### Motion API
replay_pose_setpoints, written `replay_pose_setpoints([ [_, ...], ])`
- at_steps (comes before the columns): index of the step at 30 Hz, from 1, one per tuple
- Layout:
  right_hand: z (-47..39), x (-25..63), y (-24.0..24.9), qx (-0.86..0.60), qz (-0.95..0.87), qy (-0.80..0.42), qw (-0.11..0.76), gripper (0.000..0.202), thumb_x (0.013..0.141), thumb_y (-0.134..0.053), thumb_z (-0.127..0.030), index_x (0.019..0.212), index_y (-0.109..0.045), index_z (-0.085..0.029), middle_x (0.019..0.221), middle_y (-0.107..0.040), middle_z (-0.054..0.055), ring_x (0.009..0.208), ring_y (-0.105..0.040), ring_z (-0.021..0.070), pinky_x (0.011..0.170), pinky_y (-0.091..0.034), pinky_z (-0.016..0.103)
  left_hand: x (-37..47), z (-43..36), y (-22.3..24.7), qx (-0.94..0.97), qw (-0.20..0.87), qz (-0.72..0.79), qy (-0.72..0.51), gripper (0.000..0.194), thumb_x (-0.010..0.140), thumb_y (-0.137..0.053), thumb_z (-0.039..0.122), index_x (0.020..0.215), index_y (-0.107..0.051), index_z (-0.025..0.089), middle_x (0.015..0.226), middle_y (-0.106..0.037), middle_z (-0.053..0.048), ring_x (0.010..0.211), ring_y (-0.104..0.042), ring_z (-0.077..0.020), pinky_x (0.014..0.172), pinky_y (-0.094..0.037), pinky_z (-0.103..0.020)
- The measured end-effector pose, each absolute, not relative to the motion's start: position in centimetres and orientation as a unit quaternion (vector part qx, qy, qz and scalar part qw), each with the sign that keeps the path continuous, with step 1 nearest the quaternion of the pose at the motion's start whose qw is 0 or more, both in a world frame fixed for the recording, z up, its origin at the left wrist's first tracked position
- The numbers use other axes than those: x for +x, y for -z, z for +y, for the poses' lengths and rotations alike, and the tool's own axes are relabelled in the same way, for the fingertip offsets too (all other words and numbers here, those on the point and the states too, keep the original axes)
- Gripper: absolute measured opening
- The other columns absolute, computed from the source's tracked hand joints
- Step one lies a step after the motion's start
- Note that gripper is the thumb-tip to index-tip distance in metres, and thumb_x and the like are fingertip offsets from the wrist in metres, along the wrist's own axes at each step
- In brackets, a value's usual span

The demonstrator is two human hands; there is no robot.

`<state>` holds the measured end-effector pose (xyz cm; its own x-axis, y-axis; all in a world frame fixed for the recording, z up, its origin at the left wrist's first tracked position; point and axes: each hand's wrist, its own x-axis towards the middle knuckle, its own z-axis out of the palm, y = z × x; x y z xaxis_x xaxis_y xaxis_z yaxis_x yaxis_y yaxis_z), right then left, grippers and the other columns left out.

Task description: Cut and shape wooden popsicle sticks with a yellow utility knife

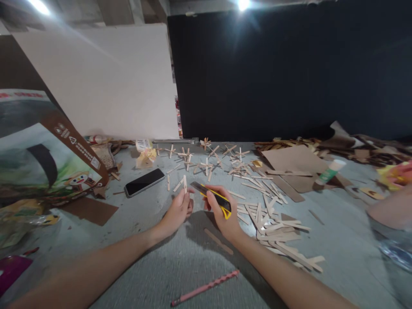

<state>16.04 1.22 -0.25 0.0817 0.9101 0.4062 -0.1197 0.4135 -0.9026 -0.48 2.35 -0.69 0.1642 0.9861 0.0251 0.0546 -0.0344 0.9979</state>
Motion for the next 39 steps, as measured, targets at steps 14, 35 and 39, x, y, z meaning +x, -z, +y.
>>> replay_pose_setpoints([
  [14,0.9,15.9,0.3,-0.362,-0.584,-0.39,0.613,0.03,0.098,-0.067,-0.05,0.106,-0.073,-0.022,0.074,-0.07,0.0,0.06,-0.065,0.0147,0.057,-0.052,0.027,-0.6,2.4,0.4,0.528,0.565,0.428,-0.468,0.049,0.09,-0.06,0.07,0.085,-0.046,0.023,0.058,-0.038,0.01,0.046,-0.03,-0.0078,0.046,-0.02,-0.022],
  [35,-0.4,16.1,0.3,-0.356,-0.656,-0.312,0.588,0.026,0.104,-0.06,-0.045,0.114,-0.071,-0.023,0.078,-0.07,0.002,0.066,-0.065,0.017,0.063,-0.054,0.029,-0.8,3.0,0.2,0.451,0.535,0.463,-0.544,0.05,0.088,-0.066,0.065,0.071,-0.046,0.022,0.053,-0.04,0.009,0.042,-0.033,-0.006,0.044,-0.018,-0.022],
  [39,-0.3,16.0,0.3,-0.357,-0.657,-0.309,0.588,0.025,0.104,-0.06,-0.044,0.114,-0.071,-0.023,0.08,-0.071,0.002,0.065,-0.065,0.0159,0.063,-0.053,0.028,-0.8,3.1,0.3,0.444,0.539,0.465,-0.544,0.05,0.088,-0.065,0.065,0.072,-0.044,0.022,0.056,-0.04,0.009,0.044,-0.036,-0.0063,0.044,-0.022,-0.021],
])
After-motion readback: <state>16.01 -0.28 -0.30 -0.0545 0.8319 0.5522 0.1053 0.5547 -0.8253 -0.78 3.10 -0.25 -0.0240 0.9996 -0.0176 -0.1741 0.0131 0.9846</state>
